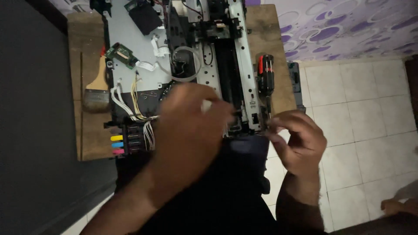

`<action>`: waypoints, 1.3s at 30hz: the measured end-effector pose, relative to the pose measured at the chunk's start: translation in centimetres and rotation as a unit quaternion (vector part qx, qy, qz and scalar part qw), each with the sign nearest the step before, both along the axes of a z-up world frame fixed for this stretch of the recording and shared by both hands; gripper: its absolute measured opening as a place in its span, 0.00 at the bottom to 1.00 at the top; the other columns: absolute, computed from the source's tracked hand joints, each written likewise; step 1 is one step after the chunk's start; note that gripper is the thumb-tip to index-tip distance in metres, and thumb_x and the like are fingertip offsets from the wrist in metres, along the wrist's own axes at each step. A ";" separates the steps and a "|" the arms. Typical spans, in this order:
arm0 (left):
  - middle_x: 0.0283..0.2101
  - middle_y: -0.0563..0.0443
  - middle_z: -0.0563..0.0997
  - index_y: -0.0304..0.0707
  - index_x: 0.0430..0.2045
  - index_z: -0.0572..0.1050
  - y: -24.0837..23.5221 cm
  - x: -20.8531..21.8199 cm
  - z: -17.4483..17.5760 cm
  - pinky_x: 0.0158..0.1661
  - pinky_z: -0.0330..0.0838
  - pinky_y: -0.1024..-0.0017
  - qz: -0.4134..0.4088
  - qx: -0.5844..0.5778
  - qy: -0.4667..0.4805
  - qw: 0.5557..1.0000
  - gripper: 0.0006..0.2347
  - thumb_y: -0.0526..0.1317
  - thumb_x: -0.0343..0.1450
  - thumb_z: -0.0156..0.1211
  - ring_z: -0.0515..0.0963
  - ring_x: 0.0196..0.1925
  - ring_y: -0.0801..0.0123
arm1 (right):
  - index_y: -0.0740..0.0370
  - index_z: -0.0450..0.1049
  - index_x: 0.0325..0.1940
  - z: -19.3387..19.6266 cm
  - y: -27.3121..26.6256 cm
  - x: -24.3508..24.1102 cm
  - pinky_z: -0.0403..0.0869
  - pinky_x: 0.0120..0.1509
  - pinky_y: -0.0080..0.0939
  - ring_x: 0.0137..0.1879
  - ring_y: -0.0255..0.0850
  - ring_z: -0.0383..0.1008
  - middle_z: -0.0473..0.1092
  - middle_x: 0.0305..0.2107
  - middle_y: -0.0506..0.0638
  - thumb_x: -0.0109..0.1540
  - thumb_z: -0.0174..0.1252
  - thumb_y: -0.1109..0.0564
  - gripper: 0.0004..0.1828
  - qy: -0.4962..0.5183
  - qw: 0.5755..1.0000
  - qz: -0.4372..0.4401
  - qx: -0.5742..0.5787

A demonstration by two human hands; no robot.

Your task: The person cleans the internal components of a disassembled printer using a paintbrush to remove dust. They then use a screwdriver to tighten screws on the printer's metal frame.

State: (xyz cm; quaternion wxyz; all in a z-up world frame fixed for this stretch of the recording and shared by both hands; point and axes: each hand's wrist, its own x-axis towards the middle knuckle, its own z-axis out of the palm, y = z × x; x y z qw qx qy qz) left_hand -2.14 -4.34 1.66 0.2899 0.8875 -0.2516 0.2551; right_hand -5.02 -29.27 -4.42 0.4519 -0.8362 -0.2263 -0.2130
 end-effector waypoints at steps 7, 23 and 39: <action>0.42 0.53 0.77 0.42 0.35 0.77 -5.0 -0.2 -1.8 0.45 0.63 0.55 -0.110 -0.088 -0.009 0.990 0.05 0.32 0.71 0.69 0.72 0.48 0.55 | 0.64 0.74 0.54 0.4 0.5 -0.1 0.79 0.56 0.45 0.53 0.49 0.78 0.75 0.47 0.60 0.62 0.65 0.67 0.16 0.061 0.997 -0.022 -0.033; 0.50 0.52 0.78 0.58 0.48 0.79 -7.9 1.0 -5.8 0.68 0.65 0.46 -0.165 -0.257 0.096 0.947 0.08 0.48 0.77 0.59 0.76 0.61 0.51 | 0.68 0.72 0.38 -1.4 -1.6 0.9 0.73 0.46 0.36 0.40 0.41 0.74 0.73 0.33 0.56 0.57 0.65 0.72 0.10 0.161 0.977 -0.034 0.137; 0.65 0.33 0.67 0.29 0.66 0.57 -6.6 1.1 -6.5 0.69 0.61 0.48 -0.221 -0.256 0.197 0.920 0.33 0.56 0.73 0.56 0.69 0.68 0.42 | 0.59 0.68 0.41 -1.2 -3.6 1.4 0.84 0.46 0.42 0.40 0.42 0.78 0.72 0.36 0.53 0.65 0.59 0.61 0.05 0.177 0.961 0.090 0.193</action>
